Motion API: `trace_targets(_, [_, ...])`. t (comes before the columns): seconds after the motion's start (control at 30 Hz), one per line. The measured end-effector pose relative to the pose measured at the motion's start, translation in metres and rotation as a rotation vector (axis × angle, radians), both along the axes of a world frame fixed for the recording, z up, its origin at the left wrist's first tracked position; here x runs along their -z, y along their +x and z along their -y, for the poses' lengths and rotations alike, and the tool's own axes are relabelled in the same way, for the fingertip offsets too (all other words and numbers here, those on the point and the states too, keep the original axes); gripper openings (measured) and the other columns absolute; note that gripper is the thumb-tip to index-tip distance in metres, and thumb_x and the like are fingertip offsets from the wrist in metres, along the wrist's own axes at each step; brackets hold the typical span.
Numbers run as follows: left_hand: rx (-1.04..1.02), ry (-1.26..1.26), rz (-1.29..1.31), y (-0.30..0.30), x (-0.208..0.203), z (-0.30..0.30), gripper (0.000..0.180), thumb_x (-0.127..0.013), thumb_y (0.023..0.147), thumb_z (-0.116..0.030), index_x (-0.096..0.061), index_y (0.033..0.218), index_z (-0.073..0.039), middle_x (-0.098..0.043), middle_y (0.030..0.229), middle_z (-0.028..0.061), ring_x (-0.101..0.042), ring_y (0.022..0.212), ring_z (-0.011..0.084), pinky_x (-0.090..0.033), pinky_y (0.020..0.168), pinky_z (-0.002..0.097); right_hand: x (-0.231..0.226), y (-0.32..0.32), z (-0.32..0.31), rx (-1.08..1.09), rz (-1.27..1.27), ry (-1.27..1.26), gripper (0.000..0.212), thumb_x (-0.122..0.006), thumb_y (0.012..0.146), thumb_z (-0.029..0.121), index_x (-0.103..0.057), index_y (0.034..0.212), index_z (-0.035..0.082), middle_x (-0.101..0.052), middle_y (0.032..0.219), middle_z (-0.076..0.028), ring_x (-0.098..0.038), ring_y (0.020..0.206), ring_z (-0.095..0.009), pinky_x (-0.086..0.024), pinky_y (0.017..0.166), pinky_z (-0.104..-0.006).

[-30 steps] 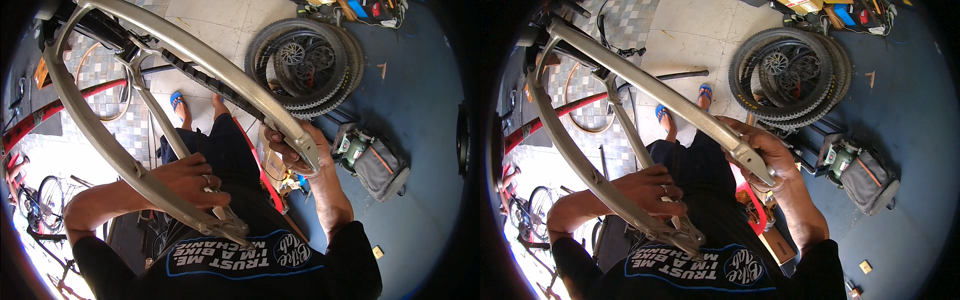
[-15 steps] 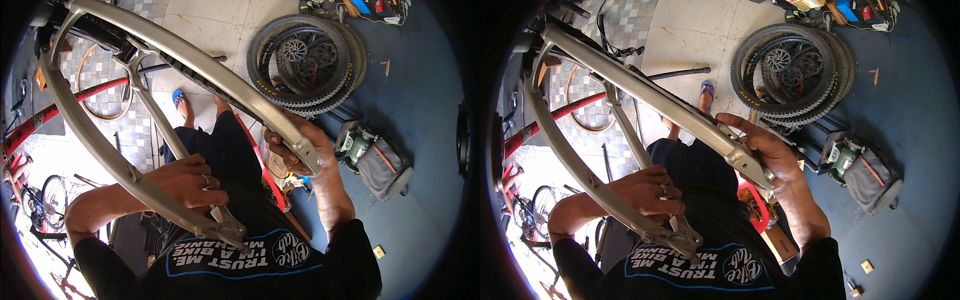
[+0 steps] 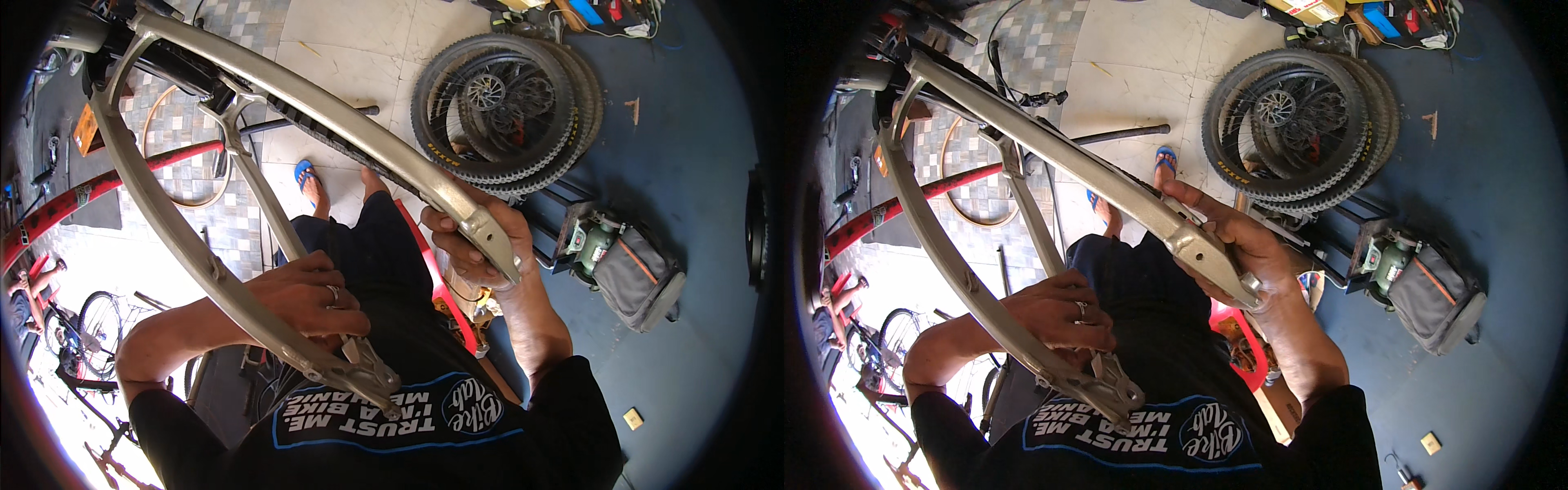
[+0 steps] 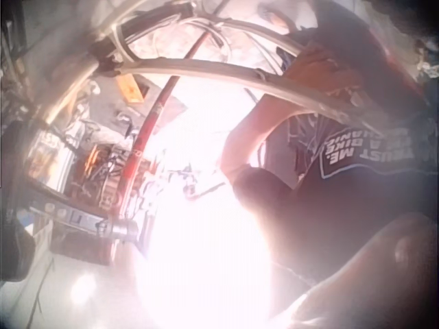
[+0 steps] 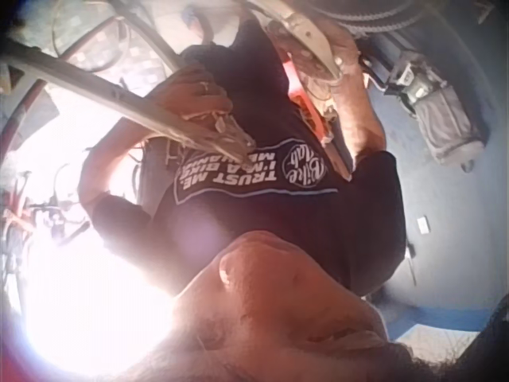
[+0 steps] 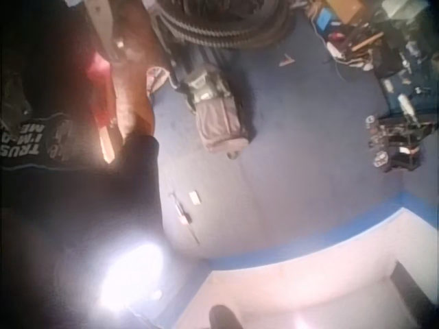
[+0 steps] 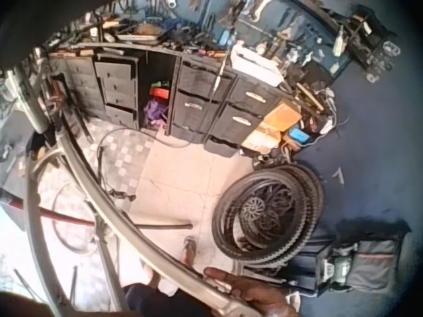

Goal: The person assembles a bicycle fork by inserting small metal parts into the fork's dropouts and tightening them. They handle the fork, small metal parts, and a tool, working in a bicycle repair shop.

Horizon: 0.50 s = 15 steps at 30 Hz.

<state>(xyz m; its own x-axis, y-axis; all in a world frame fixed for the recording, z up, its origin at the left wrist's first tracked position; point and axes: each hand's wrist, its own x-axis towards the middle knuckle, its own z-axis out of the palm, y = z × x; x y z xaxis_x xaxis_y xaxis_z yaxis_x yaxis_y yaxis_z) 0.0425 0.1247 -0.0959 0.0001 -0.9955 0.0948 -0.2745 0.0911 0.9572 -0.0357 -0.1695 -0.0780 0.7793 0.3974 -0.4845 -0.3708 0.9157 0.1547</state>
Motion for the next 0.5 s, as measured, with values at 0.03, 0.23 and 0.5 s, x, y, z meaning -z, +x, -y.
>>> trace_targets(0.03, [-0.033,-0.025,0.024,-0.001,-0.002,0.001,0.03,-0.073,0.086,-0.014,-0.063,0.115,-0.014,-0.071,0.101,0.0082,-0.066,0.094,0.0251,-0.043,0.092,0.0404,0.001,-0.001,0.0,-0.007,0.012,0.019,0.075,-0.05,0.085,-0.001,-0.028,0.157,-0.004,-0.062,0.125,-0.026,-0.074,0.085,-0.027,-0.064,0.062,-0.0284])
trace_targets(0.23, [-0.073,0.008,0.09,-0.004,-0.016,-0.002,0.03,-0.075,0.085,-0.018,-0.066,0.113,-0.016,-0.07,0.102,0.0044,-0.066,0.096,0.0225,-0.043,0.092,0.0389,-0.002,-0.003,0.0,-0.012,0.063,0.039,0.074,-0.049,0.086,0.0,-0.03,0.158,-0.002,-0.061,0.13,-0.025,-0.074,0.088,-0.029,-0.065,0.064,-0.0301])
trace_targets(0.5, [-0.089,0.021,0.086,-0.007,-0.018,-0.006,0.031,-0.076,0.084,-0.022,-0.067,0.113,-0.017,-0.069,0.102,0.0024,-0.065,0.097,0.0211,-0.041,0.093,0.0427,-0.003,-0.005,0.002,-0.095,-0.004,-0.09,0.074,-0.052,0.087,0.008,-0.031,0.158,0.001,-0.063,0.123,-0.021,-0.069,0.073,-0.025,-0.058,0.049,-0.0285])
